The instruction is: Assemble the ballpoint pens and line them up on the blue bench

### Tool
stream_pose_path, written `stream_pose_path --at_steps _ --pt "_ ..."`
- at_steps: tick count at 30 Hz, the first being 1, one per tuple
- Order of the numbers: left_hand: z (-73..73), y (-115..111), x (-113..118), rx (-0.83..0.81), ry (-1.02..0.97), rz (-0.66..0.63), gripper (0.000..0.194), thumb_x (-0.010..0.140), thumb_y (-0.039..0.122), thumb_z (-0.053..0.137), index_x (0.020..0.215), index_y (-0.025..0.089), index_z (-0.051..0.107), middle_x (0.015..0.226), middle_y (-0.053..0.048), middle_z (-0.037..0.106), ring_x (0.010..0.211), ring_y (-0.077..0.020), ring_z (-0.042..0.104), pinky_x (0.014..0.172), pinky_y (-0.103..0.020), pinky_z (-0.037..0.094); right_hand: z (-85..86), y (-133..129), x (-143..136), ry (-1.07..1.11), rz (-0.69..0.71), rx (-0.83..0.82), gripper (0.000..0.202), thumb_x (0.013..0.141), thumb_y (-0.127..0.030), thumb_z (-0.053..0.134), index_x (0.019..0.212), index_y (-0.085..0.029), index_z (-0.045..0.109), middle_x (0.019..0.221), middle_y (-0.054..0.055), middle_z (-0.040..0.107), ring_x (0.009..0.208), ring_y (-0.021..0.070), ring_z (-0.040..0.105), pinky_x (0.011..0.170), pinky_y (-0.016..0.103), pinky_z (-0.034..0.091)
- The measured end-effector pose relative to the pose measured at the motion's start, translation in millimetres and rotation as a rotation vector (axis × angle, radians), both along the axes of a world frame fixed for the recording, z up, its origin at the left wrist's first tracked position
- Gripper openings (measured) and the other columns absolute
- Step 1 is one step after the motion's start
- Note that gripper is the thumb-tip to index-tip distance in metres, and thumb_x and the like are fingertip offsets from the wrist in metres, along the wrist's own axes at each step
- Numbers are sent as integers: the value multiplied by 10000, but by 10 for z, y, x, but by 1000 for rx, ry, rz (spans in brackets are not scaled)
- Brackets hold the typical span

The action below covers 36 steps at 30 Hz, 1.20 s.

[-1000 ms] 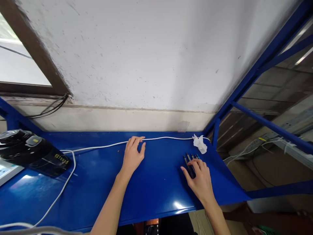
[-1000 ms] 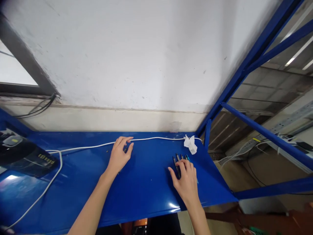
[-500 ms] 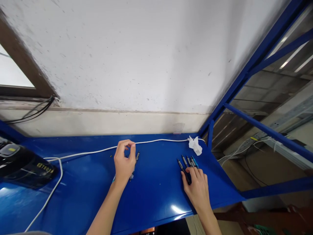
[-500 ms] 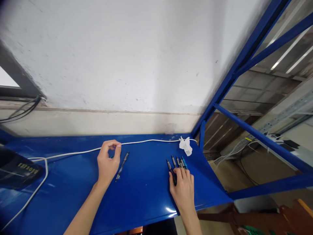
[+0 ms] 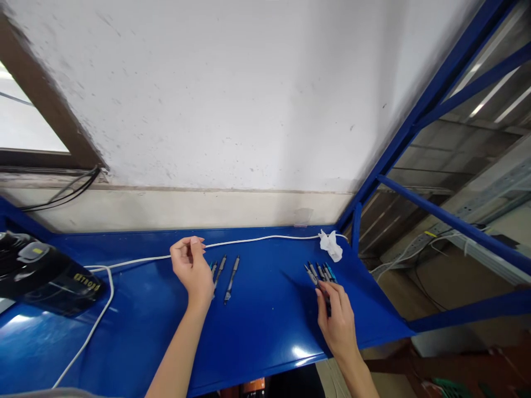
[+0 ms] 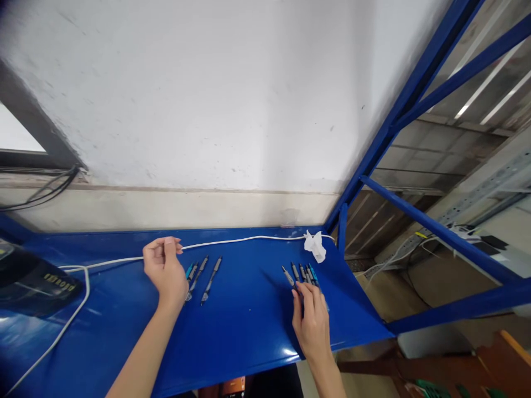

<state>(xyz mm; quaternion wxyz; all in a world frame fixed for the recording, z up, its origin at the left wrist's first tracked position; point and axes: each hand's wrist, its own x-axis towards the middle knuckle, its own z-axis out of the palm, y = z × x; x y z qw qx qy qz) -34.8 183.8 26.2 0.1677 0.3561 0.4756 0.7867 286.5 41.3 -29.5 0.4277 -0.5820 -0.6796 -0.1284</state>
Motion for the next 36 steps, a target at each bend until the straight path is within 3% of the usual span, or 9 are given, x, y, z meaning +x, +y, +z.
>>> stream_pose_path --at_steps 6,11,16,23,29,36 --pt "-50 -5 99 -49 23 -117 223 1012 435 674 1054 219 641 931 -47 746 911 -206 727 896 -341 558 227 293 -327 158 133 -46 218 1102 -237 480 1286 -232 598 1170 160 642 1116 307 689 942 462 582" --pt "-83 -55 194 -122 155 -253 261 1006 479 670 1049 222 671 981 -73 785 1002 -252 760 994 -406 562 490 979 -819 265 332 -229 225 1133 -322 398 1299 -217 507 1048 118 713 864 256 725 797 372 573" --pt "-134 -48 209 -135 203 -321 295 997 491 681 1096 214 695 1073 -98 790 1065 -263 758 1025 -413 560 403 1514 -1169 194 390 -307 224 1129 -373 410 1251 -212 509 1030 98 744 839 261 752 729 331 536" --pt "-173 -29 244 -136 204 -399 346 979 492 718 1192 221 695 1181 -117 767 1160 -268 727 1080 -429 544 122 1507 -1175 189 393 -298 224 1120 -405 443 1190 -221 551 924 64 746 757 236 734 684 299 498" --pt "-207 -23 311 -174 228 -483 439 969 530 723 1289 232 688 1248 -129 759 1230 -288 706 1111 -454 531 156 1500 -1124 219 399 -275 236 1116 -419 451 1164 -218 566 884 53 736 706 222 709 668 294 485" --pt "-261 -22 342 -198 197 -646 495 1002 518 682 1417 251 666 1432 -129 714 1374 -310 637 1175 -466 488 174 1484 -1133 183 505 -289 223 1112 -411 471 1172 -223 574 922 52 742 748 223 715 687 289 483"
